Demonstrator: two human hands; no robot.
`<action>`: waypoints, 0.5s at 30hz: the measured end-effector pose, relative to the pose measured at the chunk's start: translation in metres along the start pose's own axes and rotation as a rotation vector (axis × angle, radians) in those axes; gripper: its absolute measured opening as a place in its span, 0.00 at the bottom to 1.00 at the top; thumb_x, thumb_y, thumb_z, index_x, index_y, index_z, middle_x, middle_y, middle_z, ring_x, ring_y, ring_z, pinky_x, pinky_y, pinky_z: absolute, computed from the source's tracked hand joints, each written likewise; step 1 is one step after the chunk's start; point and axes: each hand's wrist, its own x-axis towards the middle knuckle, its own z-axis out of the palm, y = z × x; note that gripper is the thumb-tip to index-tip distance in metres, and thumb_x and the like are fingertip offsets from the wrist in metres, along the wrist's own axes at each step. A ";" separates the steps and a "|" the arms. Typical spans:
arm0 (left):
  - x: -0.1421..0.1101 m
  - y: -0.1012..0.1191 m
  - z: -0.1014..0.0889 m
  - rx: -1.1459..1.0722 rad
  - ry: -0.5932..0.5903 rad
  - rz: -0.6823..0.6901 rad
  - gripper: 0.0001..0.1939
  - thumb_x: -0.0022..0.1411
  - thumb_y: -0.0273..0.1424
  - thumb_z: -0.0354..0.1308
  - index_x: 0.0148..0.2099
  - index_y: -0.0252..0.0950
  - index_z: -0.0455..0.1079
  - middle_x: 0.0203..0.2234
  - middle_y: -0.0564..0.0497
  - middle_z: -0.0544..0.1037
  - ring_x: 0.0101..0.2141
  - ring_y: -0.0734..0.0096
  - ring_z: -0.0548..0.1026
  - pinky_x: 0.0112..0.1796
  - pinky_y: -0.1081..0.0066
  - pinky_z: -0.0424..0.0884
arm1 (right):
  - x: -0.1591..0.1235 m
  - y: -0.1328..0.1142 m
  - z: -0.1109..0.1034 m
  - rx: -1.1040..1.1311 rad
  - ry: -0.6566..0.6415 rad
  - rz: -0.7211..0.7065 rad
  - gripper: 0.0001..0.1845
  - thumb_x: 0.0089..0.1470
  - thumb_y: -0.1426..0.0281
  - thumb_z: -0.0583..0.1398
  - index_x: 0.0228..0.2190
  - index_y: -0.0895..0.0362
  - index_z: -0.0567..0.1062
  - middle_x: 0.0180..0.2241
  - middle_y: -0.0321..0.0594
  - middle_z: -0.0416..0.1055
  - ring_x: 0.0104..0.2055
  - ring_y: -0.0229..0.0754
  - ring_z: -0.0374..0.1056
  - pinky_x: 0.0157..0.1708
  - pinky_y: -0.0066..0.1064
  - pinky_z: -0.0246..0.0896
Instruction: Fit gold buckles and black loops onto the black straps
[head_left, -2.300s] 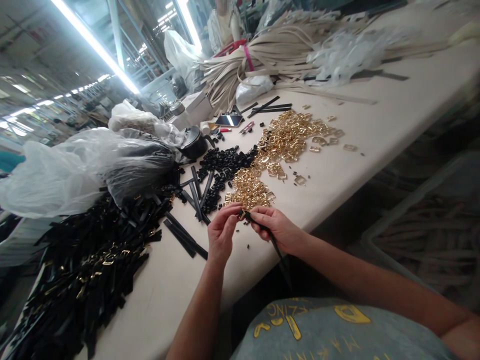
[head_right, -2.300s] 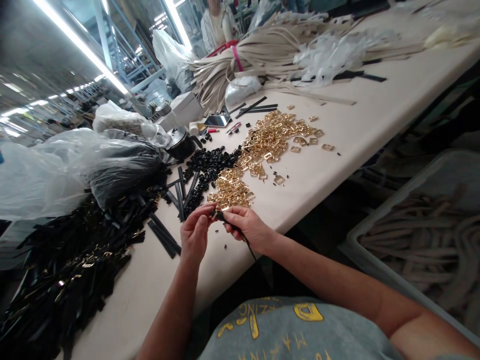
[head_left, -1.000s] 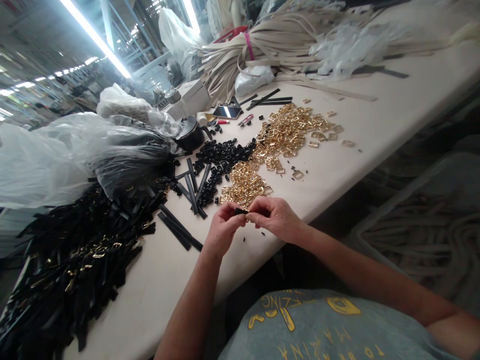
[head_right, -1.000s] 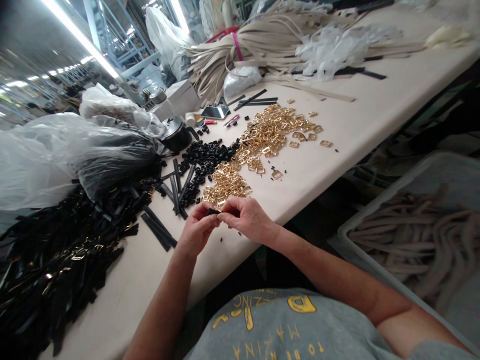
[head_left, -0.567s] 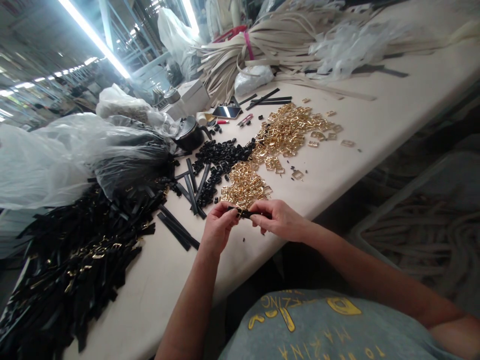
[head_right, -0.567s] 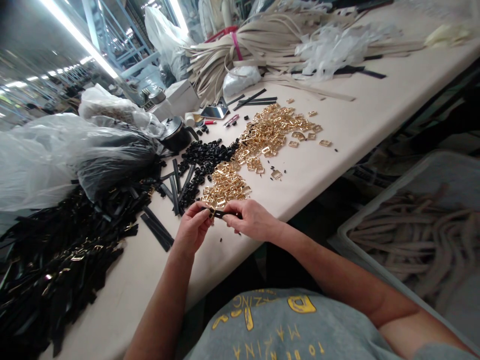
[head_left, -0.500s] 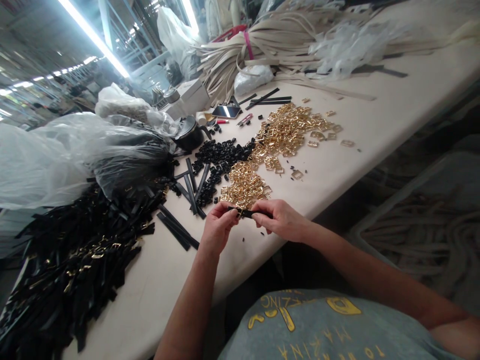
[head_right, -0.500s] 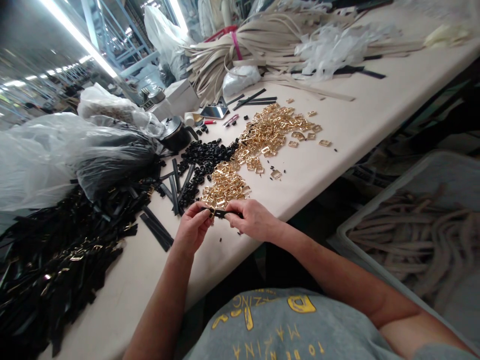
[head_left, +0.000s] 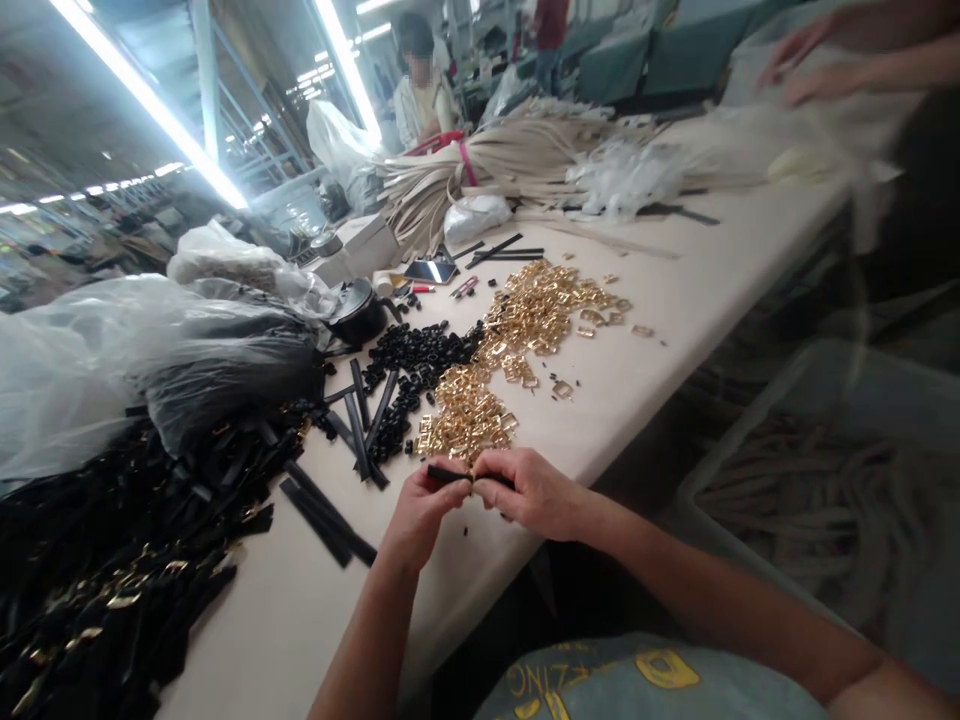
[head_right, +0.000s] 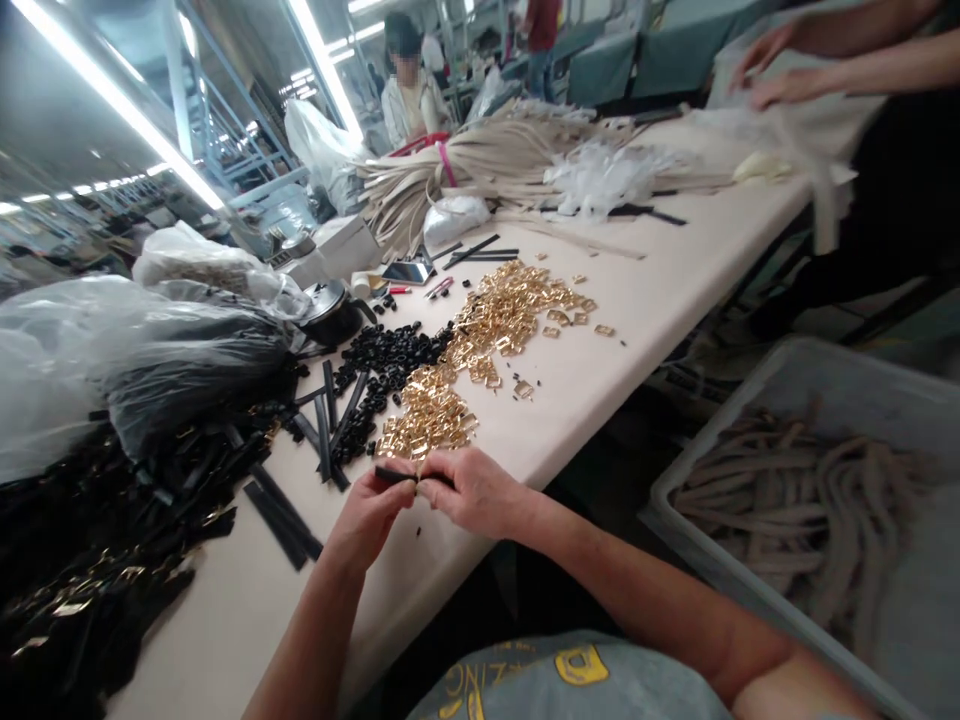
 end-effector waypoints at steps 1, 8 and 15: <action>-0.001 -0.002 -0.001 0.013 -0.009 0.006 0.11 0.48 0.33 0.70 0.28 0.34 0.71 0.25 0.53 0.71 0.27 0.76 0.66 0.31 0.73 0.63 | -0.001 -0.001 0.000 0.015 -0.004 0.002 0.07 0.56 0.73 0.56 0.28 0.58 0.73 0.22 0.32 0.67 0.24 0.33 0.61 0.25 0.24 0.55; 0.000 -0.012 -0.007 0.139 0.068 0.021 0.13 0.49 0.39 0.69 0.30 0.34 0.73 0.17 0.56 0.65 0.22 0.76 0.61 0.25 0.74 0.60 | 0.000 0.009 0.002 0.035 0.069 0.054 0.04 0.52 0.75 0.58 0.26 0.59 0.72 0.21 0.30 0.66 0.20 0.30 0.59 0.20 0.21 0.52; -0.002 -0.006 -0.004 -0.021 0.154 -0.019 0.18 0.38 0.39 0.74 0.29 0.33 0.77 0.19 0.51 0.71 0.21 0.76 0.64 0.23 0.75 0.64 | 0.000 0.018 -0.002 0.349 -0.050 0.126 0.07 0.56 0.68 0.59 0.31 0.60 0.72 0.23 0.32 0.68 0.18 0.28 0.59 0.16 0.18 0.54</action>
